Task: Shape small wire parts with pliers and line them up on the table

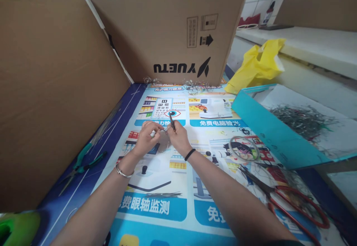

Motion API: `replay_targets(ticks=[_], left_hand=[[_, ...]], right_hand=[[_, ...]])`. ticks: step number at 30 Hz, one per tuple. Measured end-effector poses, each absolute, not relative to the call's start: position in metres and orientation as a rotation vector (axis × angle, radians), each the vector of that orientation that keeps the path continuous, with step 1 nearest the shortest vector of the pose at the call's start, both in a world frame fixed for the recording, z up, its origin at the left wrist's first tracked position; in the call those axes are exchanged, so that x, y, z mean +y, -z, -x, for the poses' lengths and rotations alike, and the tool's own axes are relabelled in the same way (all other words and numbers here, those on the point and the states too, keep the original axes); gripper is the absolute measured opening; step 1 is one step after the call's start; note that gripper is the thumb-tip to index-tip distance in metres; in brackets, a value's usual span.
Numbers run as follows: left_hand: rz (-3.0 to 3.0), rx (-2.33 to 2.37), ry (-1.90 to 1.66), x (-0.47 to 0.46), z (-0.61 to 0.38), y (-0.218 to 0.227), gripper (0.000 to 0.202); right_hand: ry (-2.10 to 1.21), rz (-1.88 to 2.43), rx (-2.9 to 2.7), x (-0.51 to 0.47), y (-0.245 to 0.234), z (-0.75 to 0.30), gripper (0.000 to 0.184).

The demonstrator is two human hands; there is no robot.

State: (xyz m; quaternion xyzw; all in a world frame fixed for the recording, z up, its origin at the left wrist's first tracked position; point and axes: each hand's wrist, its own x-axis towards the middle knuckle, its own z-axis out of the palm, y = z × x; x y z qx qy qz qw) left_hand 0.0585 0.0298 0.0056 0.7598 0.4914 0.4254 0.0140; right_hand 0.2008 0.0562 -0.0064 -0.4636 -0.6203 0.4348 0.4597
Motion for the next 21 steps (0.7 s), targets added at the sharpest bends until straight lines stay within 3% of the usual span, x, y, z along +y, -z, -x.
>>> replay_targets(ticks=[21], left_hand=[[-2.104, 1.592, -1.266, 0.0302, -0.0601, -0.0011, 0.013]], right_hand=[[-1.095, 1.06, -1.442, 0.0536, 0.0077, -0.2, 0.011]])
